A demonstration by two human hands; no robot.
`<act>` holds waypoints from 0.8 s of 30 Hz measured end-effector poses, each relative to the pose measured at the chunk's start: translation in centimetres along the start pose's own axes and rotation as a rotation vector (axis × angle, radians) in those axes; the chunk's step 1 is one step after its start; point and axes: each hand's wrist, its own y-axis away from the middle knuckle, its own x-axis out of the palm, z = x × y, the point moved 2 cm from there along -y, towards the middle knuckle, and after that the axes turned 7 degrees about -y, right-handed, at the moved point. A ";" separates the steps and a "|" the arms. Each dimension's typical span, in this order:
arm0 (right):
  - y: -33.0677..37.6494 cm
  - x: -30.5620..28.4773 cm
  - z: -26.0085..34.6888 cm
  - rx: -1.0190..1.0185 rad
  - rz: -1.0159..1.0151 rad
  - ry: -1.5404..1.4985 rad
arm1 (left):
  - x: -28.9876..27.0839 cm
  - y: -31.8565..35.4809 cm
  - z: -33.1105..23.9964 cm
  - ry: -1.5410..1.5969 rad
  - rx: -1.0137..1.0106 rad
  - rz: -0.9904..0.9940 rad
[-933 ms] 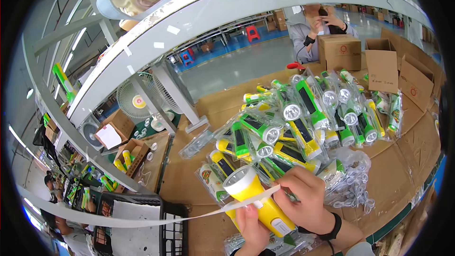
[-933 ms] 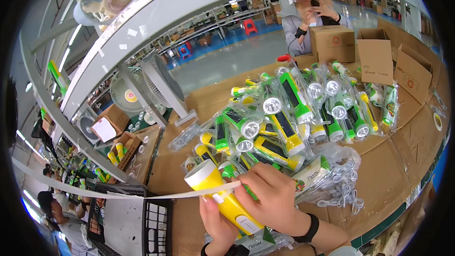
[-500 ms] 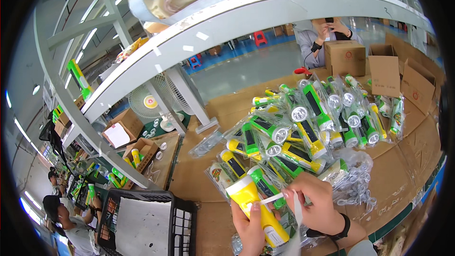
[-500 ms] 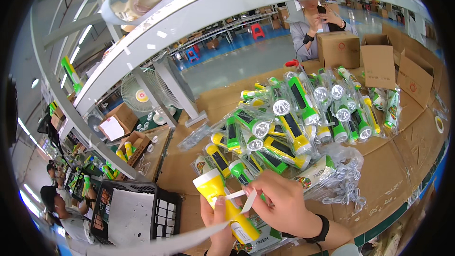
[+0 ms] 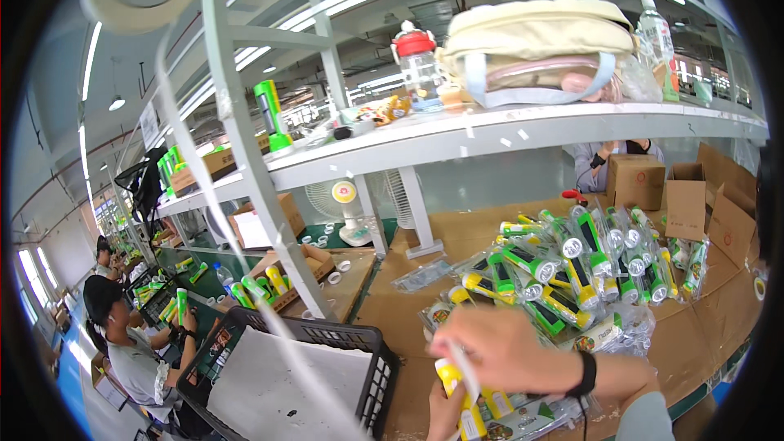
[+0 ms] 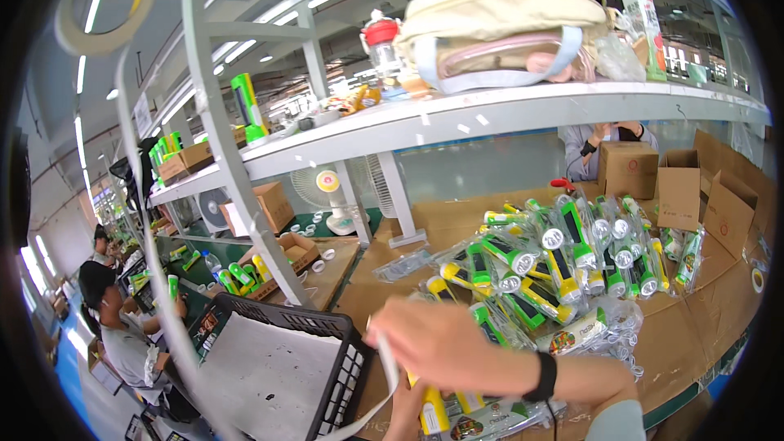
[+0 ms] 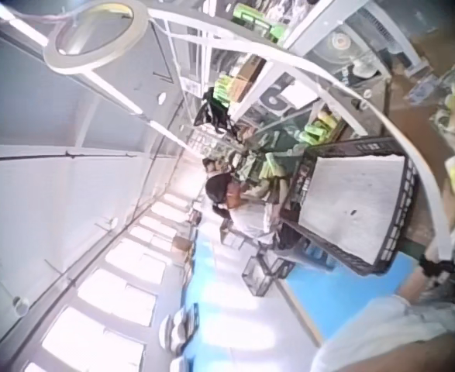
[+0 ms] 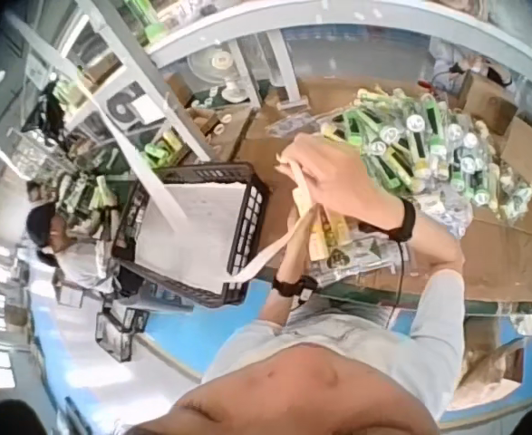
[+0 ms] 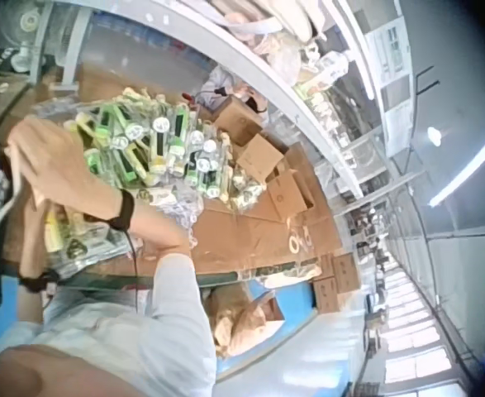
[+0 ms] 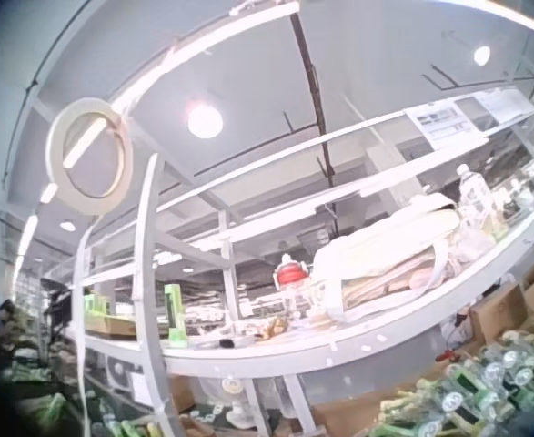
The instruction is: The person is packing flashlights into plastic bags and organizing them on the assembly table.
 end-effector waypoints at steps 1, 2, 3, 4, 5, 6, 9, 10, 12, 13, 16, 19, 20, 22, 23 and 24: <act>-2.4 -0.5 -1.7 -0.016 -0.002 -0.001 | -1.5 0.3 1.2 0.014 0.015 -0.009; -4.7 -1.5 -3.5 -0.084 -0.033 0.001 | -2.6 0.6 2.7 0.019 0.026 -0.011; -7.3 -2.4 -5.1 -0.072 -0.012 -0.012 | -3.6 0.5 3.3 0.027 0.040 -0.025; -9.8 -3.5 -6.8 -0.046 -0.004 0.025 | -4.1 0.6 3.0 0.035 0.052 -0.022; -12.1 -4.6 -8.5 -0.016 0.001 0.067 | -4.5 1.2 2.6 0.074 -0.023 -0.029; -14.3 -5.3 -10.1 -0.011 0.018 0.051 | -5.0 1.6 2.3 0.111 -0.099 -0.041; -18.5 -7.5 -12.1 -0.026 0.032 0.116 | -5.9 2.0 2.2 0.265 -0.225 -0.075; -19.2 -7.9 -12.5 -0.049 0.037 0.172 | -5.9 2.2 1.7 0.309 -0.204 -0.061; -19.9 -7.6 -13.0 0.000 0.079 0.123 | -6.4 1.9 2.3 0.360 -0.225 -0.054; -20.2 -7.5 -13.4 0.051 0.117 0.073 | -6.6 1.7 2.7 0.407 -0.247 -0.047; -19.9 -7.7 -14.4 0.034 0.123 0.227 | -6.9 1.3 3.7 0.447 -0.296 -0.033; -19.9 -7.8 -15.6 0.056 0.131 0.295 | -7.4 2.2 4.0 0.437 -0.264 -0.034; -19.9 -7.9 -15.4 0.094 0.130 0.294 | -7.5 2.4 4.0 0.436 -0.269 -0.031; -19.3 -8.1 -14.8 0.083 0.123 0.402 | -7.8 2.9 4.1 0.436 -0.230 -0.037; -19.0 -8.1 -14.4 0.065 0.116 0.506 | -7.8 3.0 4.3 0.432 -0.239 -0.041; -18.9 -8.1 -14.4 0.084 0.140 0.651 | -7.9 3.0 4.5 0.413 -0.247 -0.058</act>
